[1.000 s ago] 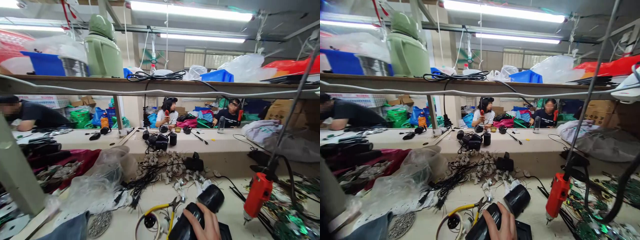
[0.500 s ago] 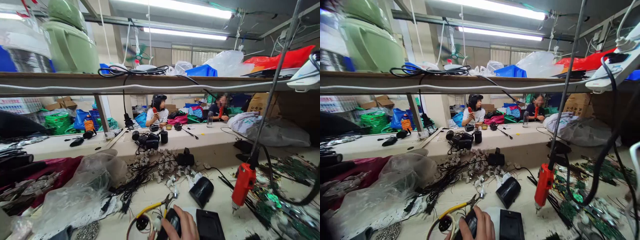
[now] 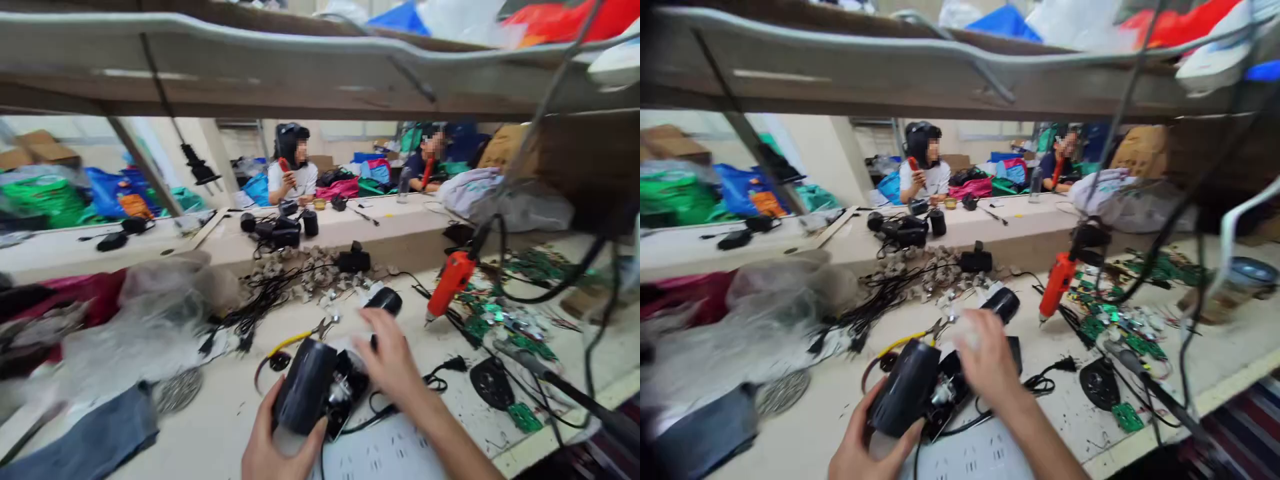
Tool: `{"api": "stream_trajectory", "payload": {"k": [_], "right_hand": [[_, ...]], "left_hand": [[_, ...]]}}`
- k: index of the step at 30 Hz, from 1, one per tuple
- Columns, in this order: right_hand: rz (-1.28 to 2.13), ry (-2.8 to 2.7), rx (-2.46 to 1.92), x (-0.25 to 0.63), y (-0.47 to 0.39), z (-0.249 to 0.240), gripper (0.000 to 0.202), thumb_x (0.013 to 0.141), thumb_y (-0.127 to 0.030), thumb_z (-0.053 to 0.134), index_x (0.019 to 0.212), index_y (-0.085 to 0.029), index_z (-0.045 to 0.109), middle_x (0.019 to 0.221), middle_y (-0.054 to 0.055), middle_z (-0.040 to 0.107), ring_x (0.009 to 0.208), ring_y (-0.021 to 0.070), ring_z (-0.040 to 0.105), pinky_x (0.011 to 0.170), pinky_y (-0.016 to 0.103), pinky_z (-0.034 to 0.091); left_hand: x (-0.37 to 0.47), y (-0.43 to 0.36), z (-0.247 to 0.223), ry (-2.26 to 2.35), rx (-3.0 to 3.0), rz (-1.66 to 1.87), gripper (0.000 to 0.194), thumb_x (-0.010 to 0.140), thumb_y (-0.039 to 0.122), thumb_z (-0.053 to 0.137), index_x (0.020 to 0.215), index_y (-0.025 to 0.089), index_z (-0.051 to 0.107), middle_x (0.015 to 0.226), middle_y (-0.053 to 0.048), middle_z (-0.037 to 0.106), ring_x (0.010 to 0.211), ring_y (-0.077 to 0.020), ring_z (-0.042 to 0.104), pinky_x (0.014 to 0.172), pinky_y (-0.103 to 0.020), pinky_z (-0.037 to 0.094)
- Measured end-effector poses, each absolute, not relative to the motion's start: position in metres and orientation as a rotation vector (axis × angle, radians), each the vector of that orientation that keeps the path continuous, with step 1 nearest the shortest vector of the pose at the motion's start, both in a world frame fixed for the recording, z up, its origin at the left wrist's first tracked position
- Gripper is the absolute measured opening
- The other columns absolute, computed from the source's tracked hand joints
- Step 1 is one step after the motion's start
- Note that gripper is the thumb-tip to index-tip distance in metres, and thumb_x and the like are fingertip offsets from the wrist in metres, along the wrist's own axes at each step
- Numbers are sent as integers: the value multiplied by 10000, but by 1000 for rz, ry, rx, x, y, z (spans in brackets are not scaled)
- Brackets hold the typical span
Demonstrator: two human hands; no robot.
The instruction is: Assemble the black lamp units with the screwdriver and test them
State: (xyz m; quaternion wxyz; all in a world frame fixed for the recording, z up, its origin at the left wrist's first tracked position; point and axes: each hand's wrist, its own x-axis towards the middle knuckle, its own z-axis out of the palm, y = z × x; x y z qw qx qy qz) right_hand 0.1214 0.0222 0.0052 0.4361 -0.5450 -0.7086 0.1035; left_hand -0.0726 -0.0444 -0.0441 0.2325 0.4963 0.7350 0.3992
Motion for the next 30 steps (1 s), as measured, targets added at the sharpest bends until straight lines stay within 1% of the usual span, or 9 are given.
{"api": "stream_trajectory", "payload": {"k": [3,6,10,14,17,21,24,27,30], "right_hand": [[15,-1744,-1493,157,52,-18,383,894,-373,469,1177,-133,566,1104,164,595,1071,296,544,982,497,422],[-130,-1796,-1721,182,75,-35,599,813,-494,578,1252,-91,524,1155,220,537,1117,368,504,962,525,403],[-69,-1854,-1987,196,96,-46,846,685,-544,697,1379,-152,414,1236,224,459,1167,414,466,903,516,420],[46,-1879,-1994,191,107,-48,859,682,-470,702,1401,-126,383,1143,195,481,1097,371,509,861,458,448],[-115,-1869,-1916,181,96,-37,831,678,-424,708,1380,-106,399,1193,207,444,1084,366,494,888,473,437],[-372,-1946,-1707,162,61,-10,838,701,-428,697,1410,-163,338,1288,196,435,1124,376,441,912,517,420],[-442,-1998,-1587,150,38,7,844,717,-423,694,1425,-176,305,1330,203,426,1142,378,418,912,535,412],[-423,-1996,-1531,145,26,16,833,730,-411,686,1429,-178,297,1352,205,411,1171,384,409,936,565,392],[-267,-1979,-1490,143,17,20,842,716,-402,696,1430,-203,294,1349,175,417,1203,375,411,976,570,386]], "left_hand": [[-68,-44,-38,1944,1307,1195,690,625,450,690,1243,194,522,1224,-101,622,1115,-323,596,990,-463,460],[-68,-42,-42,1918,1239,1302,687,618,404,696,1245,187,519,1249,-111,597,1113,-317,589,990,-465,451],[-70,-41,-47,1889,1219,1309,714,597,388,726,1249,178,523,1275,-129,580,1140,-333,571,972,-476,462],[-70,-41,-47,1878,1210,1355,694,617,377,714,1249,166,521,1273,-137,579,1121,-327,582,949,-466,478],[-73,-40,-48,1844,1207,1348,729,619,412,723,1264,155,499,1282,-147,567,1113,-330,590,954,-473,483],[-77,-37,-50,1853,1191,1304,794,590,469,750,1275,158,494,1278,-151,570,1046,-337,626,943,-506,492],[-76,-37,-47,1846,1194,1304,804,578,487,752,1269,161,501,1273,-148,570,1030,-337,629,941,-516,493],[-74,-37,-45,1848,1169,1344,792,586,485,745,1269,166,502,1259,-142,576,1055,-341,610,948,-520,486],[-72,-36,-47,1803,1105,1445,774,607,471,741,1285,201,481,1308,-128,546,1123,-334,579,989,-520,457]]}}
